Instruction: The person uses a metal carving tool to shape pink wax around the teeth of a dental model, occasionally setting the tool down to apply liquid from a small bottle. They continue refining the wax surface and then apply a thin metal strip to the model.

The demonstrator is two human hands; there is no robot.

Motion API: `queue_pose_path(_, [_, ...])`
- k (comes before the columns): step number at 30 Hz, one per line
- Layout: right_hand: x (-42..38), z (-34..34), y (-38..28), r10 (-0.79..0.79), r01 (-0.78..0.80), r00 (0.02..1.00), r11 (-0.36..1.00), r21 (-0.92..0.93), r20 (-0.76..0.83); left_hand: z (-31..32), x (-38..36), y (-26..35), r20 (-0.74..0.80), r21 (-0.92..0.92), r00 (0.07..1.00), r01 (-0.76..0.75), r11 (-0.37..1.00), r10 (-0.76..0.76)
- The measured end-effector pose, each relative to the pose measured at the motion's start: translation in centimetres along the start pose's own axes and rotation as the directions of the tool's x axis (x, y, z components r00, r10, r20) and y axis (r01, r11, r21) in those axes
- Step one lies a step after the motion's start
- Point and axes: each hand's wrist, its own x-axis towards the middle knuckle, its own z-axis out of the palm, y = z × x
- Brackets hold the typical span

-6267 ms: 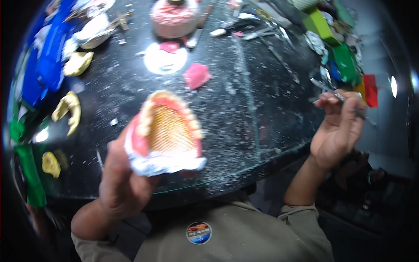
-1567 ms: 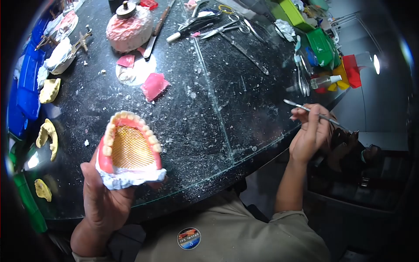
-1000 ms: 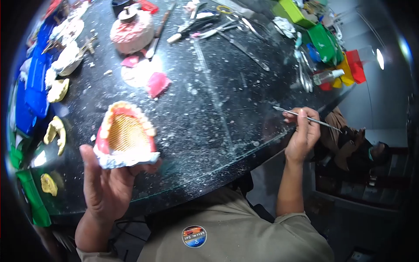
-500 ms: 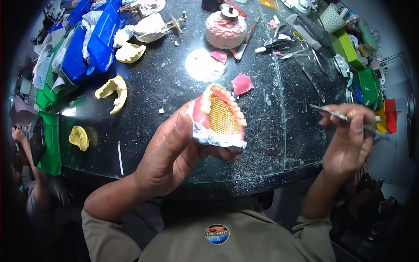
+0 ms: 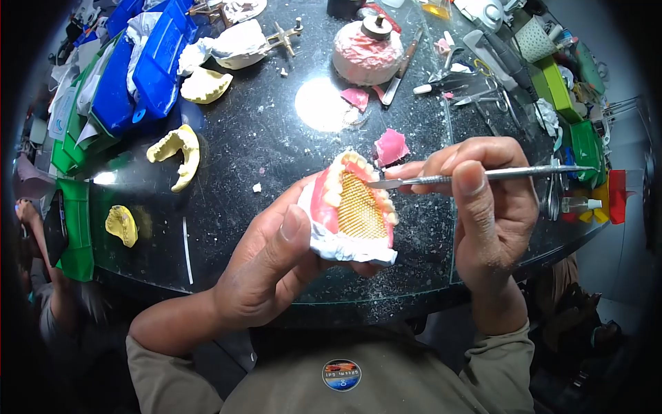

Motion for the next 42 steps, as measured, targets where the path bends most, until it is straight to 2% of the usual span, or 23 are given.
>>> queue_pose_path(9, [-0.32, -0.08, 0.11, 0.012, -0.010, 0.999, 0.999, -0.036, 0.049, 0.03, 0.13, 0.04, 0.016, 0.006, 1.000, 0.003, 1.000, -0.004])
queue_pose_path(16, [-0.27, 0.09, 0.41, -0.033, 0.036, 0.998, 0.998, -0.060, 0.044, 0.35, 0.08, -0.01, -0.030, 0.006, 1.000, 0.001, 1.000, -0.001])
queue_pose_path(42, [-0.30, 0.23, 0.48, -0.053, 0.057, 0.998, 0.994, -0.095, 0.038, 0.23, 0.13, -0.19, -0.024, 0.001, 1.000, 0.000, 1.000, 0.000])
